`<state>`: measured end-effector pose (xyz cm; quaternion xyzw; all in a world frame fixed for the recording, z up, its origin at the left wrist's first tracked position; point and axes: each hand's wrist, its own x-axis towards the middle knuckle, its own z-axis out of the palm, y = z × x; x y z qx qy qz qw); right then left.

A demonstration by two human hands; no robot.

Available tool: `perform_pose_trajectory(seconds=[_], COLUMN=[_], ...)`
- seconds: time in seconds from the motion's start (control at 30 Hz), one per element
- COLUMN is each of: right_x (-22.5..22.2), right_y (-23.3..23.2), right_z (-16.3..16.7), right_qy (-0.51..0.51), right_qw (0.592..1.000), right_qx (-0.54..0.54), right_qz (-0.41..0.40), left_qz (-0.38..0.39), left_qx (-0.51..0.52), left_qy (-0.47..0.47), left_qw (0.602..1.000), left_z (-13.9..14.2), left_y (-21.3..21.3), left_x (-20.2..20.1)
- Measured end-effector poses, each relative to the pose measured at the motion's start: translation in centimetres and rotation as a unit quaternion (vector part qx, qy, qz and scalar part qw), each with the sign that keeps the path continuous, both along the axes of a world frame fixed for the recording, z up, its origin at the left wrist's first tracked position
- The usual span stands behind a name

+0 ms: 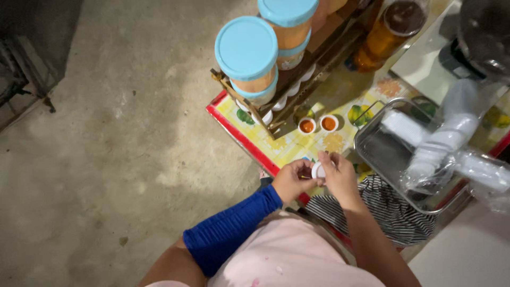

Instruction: The person pours an orange liquid from a squeeze bottle into multiple small white cups arranged on a tray. They then place white lids on the filled cups and set the bottle aside.

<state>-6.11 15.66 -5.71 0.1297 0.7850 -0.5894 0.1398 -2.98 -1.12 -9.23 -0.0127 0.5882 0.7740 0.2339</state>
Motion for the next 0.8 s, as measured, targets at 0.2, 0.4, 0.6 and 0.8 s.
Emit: perform_pose_trajectory(seconds=[0.2,0.4,0.6,0.8], right_x=[-1.2,-1.7,-1.9,-6.0], right_y=[-0.8,-0.9,-1.2,-0.6], right_z=[-0.3,-1.9,-4.6,-4.8], right_qy=[0.022,0.024,-0.044,-0.052], right_qw=[0.999,0.999,0.983,0.973], right_qx=[-0.030,-0.002,-0.178,-0.221], right_qz=[0.015,0.027,0.006,-0.049], left_qz=[0.018,-0.002,0.026,0.060], left_qx=[0.055,0.034,0.086,0.051], left_qy=[-0.043,-0.039,-0.092,-0.166], left_qw=[0.997,0.999,0.992,0.983], left_z=[-0.8,-0.7,-2.0,-3.7], left_y=[-1.2,-2.0,-2.6,-5.3], left_x=[-2.0,-2.3,-3.3,-4.8])
